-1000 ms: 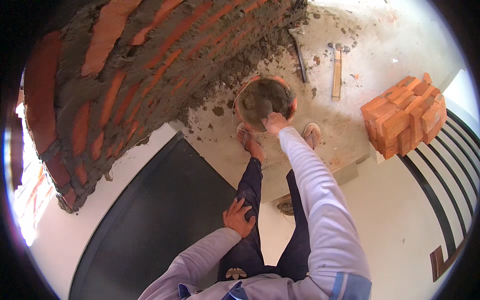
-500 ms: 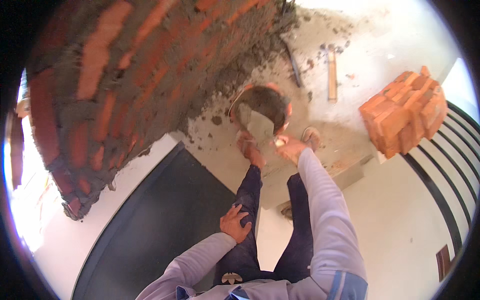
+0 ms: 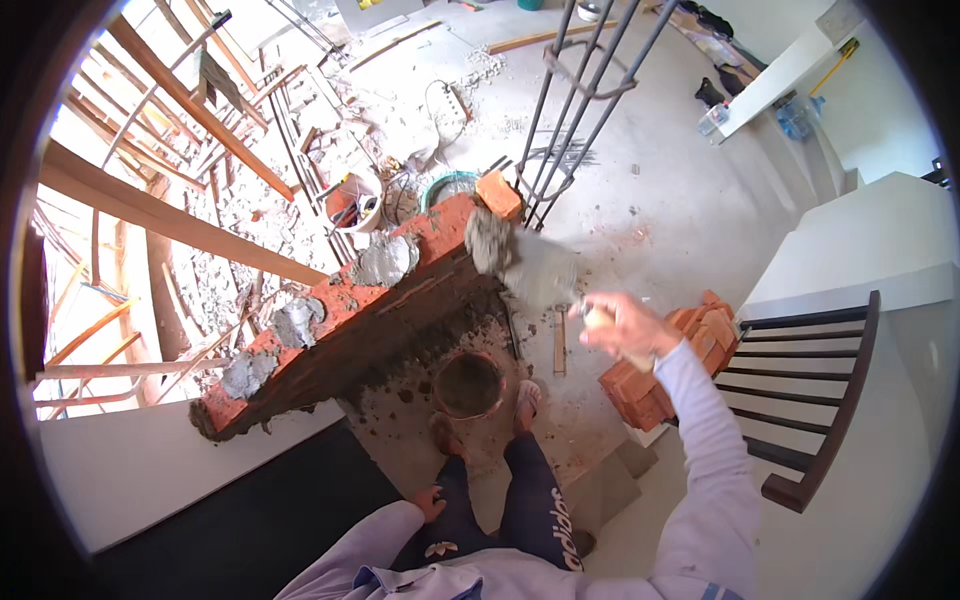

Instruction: The person builds a brick wall by applying mortar to the top of the existing bricks using a trowel and then placing new bricks on top of the mortar, pressing them down by hand.

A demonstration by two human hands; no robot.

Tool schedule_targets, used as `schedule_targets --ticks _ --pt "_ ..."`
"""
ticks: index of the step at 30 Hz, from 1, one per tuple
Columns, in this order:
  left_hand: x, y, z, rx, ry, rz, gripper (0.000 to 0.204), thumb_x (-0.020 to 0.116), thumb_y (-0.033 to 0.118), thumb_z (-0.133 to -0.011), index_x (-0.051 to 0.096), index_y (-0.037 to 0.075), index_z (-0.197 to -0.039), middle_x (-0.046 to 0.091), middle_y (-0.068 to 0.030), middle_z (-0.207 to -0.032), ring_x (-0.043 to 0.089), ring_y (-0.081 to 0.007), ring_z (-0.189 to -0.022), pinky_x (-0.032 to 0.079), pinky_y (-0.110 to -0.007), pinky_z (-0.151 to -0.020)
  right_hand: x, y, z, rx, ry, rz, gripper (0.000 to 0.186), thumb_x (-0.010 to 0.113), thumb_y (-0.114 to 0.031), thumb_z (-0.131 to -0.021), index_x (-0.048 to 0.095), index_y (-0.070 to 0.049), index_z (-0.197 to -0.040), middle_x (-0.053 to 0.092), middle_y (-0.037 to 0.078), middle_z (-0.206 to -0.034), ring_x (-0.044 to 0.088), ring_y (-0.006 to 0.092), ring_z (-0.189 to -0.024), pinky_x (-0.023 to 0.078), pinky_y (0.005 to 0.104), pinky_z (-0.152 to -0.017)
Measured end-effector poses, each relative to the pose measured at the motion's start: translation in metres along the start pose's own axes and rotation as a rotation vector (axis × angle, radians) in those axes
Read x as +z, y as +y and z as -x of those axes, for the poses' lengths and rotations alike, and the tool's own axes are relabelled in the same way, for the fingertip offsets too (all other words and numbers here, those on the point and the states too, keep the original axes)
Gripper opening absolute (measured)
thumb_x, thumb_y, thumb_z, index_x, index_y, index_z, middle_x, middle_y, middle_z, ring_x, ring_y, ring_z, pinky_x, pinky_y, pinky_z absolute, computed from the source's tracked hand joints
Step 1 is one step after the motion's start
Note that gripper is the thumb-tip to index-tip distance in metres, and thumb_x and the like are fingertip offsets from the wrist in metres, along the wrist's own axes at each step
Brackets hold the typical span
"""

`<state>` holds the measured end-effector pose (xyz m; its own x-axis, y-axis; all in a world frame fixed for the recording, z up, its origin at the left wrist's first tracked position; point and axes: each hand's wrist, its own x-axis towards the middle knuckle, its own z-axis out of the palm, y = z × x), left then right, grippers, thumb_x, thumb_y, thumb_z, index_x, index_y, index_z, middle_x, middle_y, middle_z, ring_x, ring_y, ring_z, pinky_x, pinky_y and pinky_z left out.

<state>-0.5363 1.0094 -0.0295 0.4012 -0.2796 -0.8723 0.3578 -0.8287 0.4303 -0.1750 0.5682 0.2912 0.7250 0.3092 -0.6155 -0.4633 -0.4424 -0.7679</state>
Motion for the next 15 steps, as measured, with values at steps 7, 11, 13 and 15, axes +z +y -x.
schedule_targets --ticks 7,11,13,15 --pt "-0.022 0.016 0.057 -0.183 0.385 0.094 0.045 0.063 0.035 -0.080 0.063 0.013 -0.119 0.068 -0.0175 -0.102 0.064 -0.0333 -0.100 0.050 -0.041 -0.089 -0.031 -0.043 -0.038 -0.582 0.608 0.932 0.027 0.058 -0.011 -0.072 0.057 -0.004 -0.098 0.060 0.016 -0.083 0.059 0.0403 -0.075 0.048 0.0481 -0.064" --pt "-0.003 0.036 0.082 -0.231 0.538 0.221 0.046 0.064 0.036 -0.079 0.064 0.012 -0.118 0.068 -0.0171 -0.103 0.065 -0.0318 -0.098 0.051 -0.040 -0.086 -0.007 -0.031 -0.043 -0.539 0.679 0.863 0.015 0.056 -0.014 -0.077 0.052 -0.004 -0.088 0.059 0.017 -0.079 0.059 0.0401 -0.071 0.047 0.0490 -0.064" --pt "0.005 0.040 0.089 -0.237 0.628 0.372 0.048 0.067 0.035 -0.078 0.062 0.012 -0.119 0.069 -0.0154 -0.100 0.067 -0.0298 -0.095 0.051 -0.040 -0.086 0.003 -0.032 -0.039 -0.489 0.506 0.528 0.018 0.057 -0.020 -0.083 0.051 -0.004 -0.087 0.059 0.019 -0.074 0.060 0.0387 -0.070 0.048 0.0480 -0.063" --pt "-0.003 0.075 0.078 -0.187 0.594 0.397 0.049 0.067 0.036 -0.078 0.062 0.012 -0.120 0.069 -0.0157 -0.102 0.066 -0.0296 -0.097 0.051 -0.039 -0.086 -0.004 -0.020 -0.044 -0.404 0.372 0.367 0.026 0.057 -0.027 -0.087 0.050 -0.002 -0.086 0.060 0.022 -0.071 0.061 0.0386 -0.072 0.049 0.0466 -0.065"
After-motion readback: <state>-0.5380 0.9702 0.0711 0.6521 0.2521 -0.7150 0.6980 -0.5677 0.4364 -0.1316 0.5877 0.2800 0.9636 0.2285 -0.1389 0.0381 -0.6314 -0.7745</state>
